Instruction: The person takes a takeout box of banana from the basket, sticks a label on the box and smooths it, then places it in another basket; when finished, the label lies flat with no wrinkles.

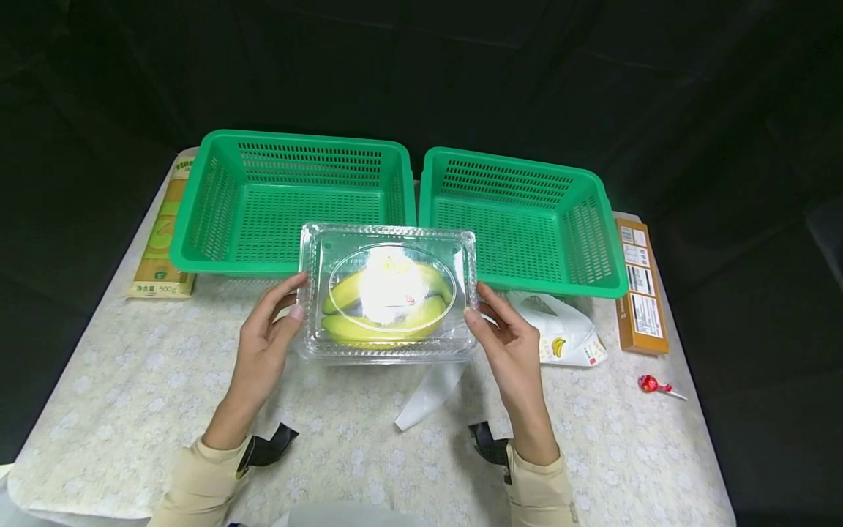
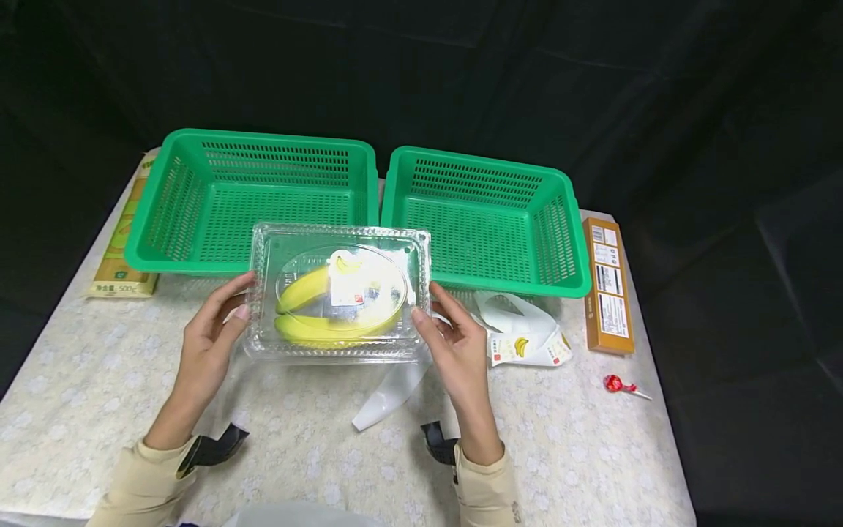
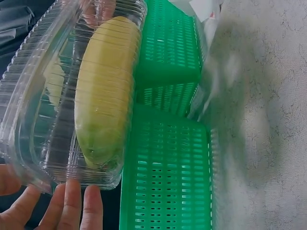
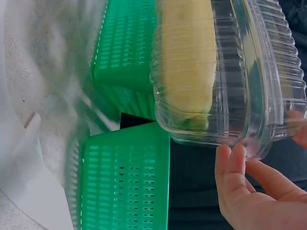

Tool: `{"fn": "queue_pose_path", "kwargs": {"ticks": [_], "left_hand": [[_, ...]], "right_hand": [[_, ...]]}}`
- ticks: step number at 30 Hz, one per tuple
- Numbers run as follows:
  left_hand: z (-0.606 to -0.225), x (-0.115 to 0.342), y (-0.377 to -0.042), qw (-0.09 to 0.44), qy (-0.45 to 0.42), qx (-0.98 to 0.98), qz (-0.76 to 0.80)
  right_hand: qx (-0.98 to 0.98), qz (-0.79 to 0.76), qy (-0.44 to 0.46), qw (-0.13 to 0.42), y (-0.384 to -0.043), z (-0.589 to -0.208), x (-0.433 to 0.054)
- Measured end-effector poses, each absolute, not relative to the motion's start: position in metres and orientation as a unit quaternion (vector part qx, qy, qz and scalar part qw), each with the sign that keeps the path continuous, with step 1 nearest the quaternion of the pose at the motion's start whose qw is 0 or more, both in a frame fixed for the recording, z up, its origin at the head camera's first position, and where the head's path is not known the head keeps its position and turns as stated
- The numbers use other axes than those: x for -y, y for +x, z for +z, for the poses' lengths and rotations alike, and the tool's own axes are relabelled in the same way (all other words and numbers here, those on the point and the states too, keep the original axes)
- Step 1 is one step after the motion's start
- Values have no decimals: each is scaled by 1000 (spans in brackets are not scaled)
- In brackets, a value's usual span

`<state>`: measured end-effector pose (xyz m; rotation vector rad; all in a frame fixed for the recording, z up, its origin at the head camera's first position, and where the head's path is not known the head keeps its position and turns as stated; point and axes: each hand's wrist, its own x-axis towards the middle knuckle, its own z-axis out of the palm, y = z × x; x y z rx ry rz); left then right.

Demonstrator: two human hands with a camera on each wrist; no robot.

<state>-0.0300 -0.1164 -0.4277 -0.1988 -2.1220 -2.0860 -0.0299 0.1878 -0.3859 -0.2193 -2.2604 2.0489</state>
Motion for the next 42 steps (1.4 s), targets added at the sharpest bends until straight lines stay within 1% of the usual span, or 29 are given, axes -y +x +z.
{"fn": "queue_pose_path", "kwargs": {"ticks": [4,7,14,18,23,30,36,42], "left_hand": [[-427,116,-30,72,-73,713,-694],[-427,116,-31,56,-79,713,-694],[-424,112,-39,-12,-129,734,-666],[-420,109,-44,-35,-139,757,-638],[-419,103,-49,-45,-126,783,-607],[-421,96,-50,-15,-115,786,-607],[-418,95,-55,-15,-125,800,-587],[-415,89,-66,-8,-145,814,-563]], "right_hand": [[748,658,-74,42,-33,-385,-189],[750,655,-79,50,-38,-384,-191],[678,721,-78,121,-54,-384,-189],[666,730,-76,136,-61,-383,-188],[682,717,-76,124,-66,-382,-191],[707,697,-77,90,-68,-380,-194],[725,682,-72,56,-70,-376,-199],[733,673,-76,56,-79,-372,-208]]}}
